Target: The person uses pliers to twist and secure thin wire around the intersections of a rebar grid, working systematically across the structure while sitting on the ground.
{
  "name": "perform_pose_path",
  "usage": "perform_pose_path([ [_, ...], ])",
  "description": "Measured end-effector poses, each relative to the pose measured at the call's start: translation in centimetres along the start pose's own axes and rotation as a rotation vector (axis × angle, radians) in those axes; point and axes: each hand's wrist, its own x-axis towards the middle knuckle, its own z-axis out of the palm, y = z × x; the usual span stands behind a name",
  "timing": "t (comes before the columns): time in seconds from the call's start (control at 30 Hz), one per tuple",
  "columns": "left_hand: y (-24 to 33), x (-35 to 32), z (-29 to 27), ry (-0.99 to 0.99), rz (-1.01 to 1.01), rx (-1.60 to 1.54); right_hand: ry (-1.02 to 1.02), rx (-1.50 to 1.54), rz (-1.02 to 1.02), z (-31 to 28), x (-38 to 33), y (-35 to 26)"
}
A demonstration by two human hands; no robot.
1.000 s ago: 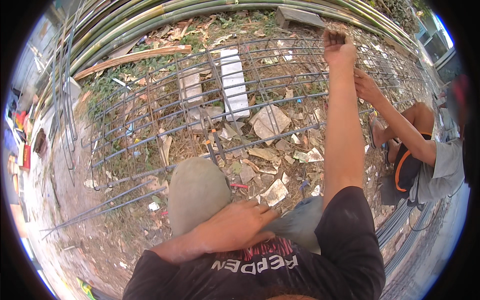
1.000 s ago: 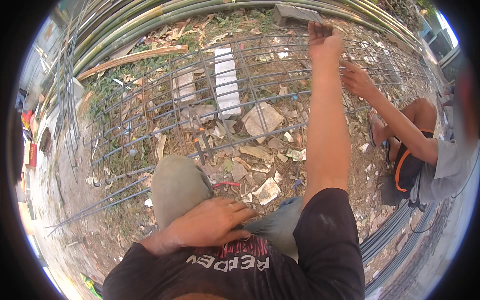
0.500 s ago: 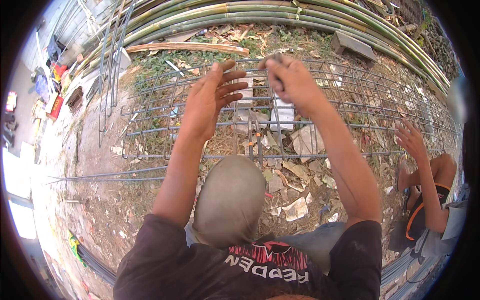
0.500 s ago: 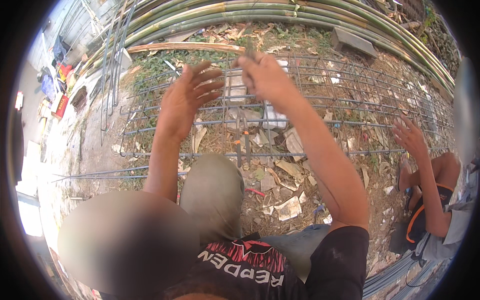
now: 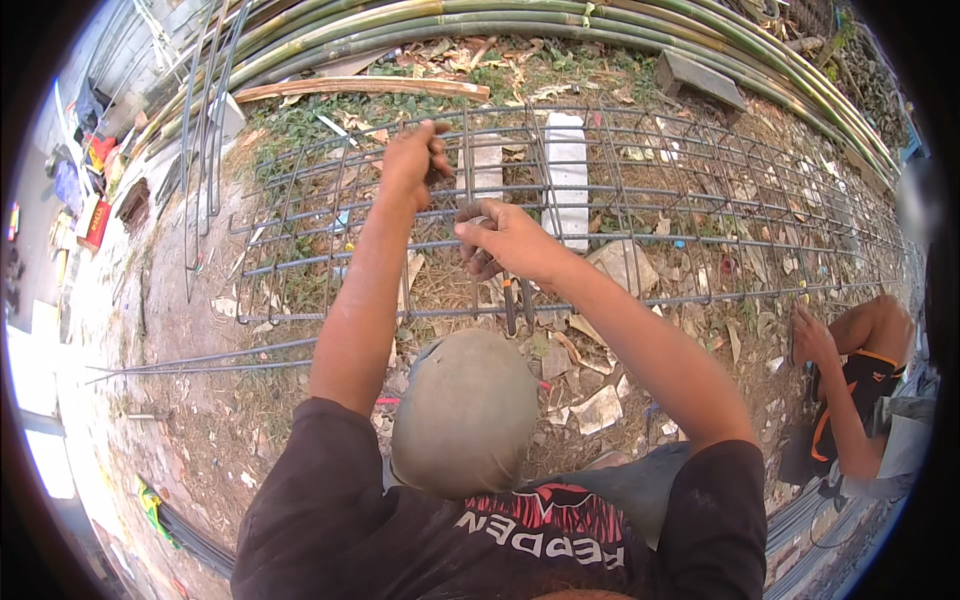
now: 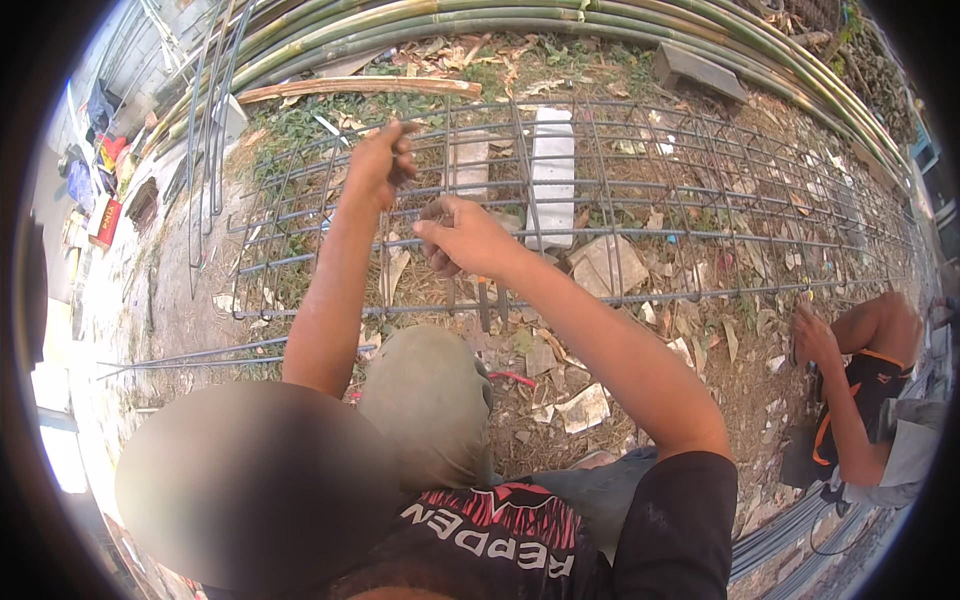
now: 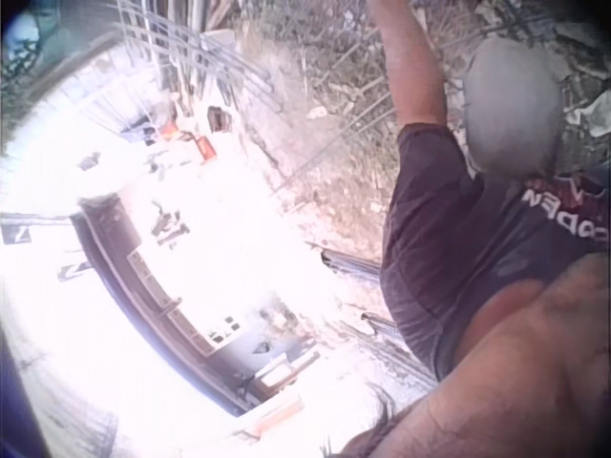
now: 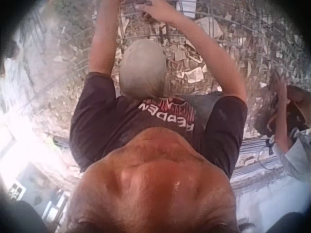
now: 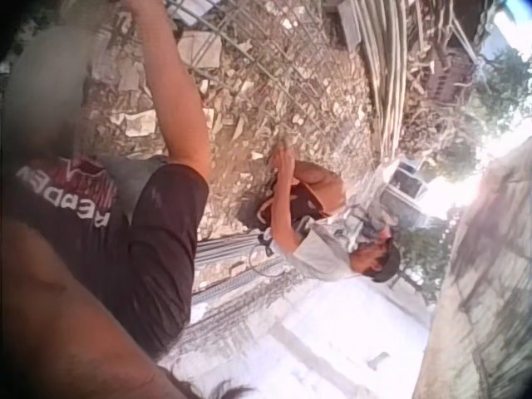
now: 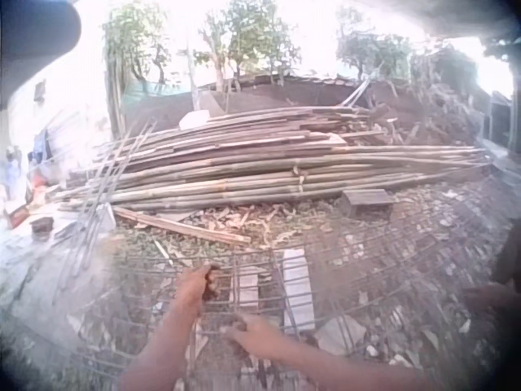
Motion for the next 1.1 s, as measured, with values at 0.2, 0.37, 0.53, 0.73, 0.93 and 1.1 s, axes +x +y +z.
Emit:
perform_pose_path([
  [0.2, 3.1, 5.8, -8.4, 0.018, 0.019, 0.270, -0.288, -0.224, 0.179, 0.3, -2.0, 2.0],
  [0.37, -0.3, 5.4, -13.0, 0.136, 0.105, 0.421, -0.324, -0.287, 0.195, 2.0, -2.1, 5.3],
  [0.53, -5.2, 4.9, -14.7, 0.213, -0.059, 0.493, -0.400, -0.508, 0.207, 1.4, -2.8, 4.6],
  [0.73, -7.8, 7.5, -16.9, 0.252, -0.015, 0.594, -0.385, -1.249, 0.047, -2.2, -9.2, 0.9],
  [0.93, -7.3, 8.9, -17.9, 0.444, -0.117, 0.582, -0.180, -1.122, 0.155, -9.7, -19.5, -0.1],
  [1.1, -8.5, 10.8, -17.0, 0.385, -0.078, 0.671, 0.165, -0.832, 0.302, -13.8, -28.8, -2.4],
])
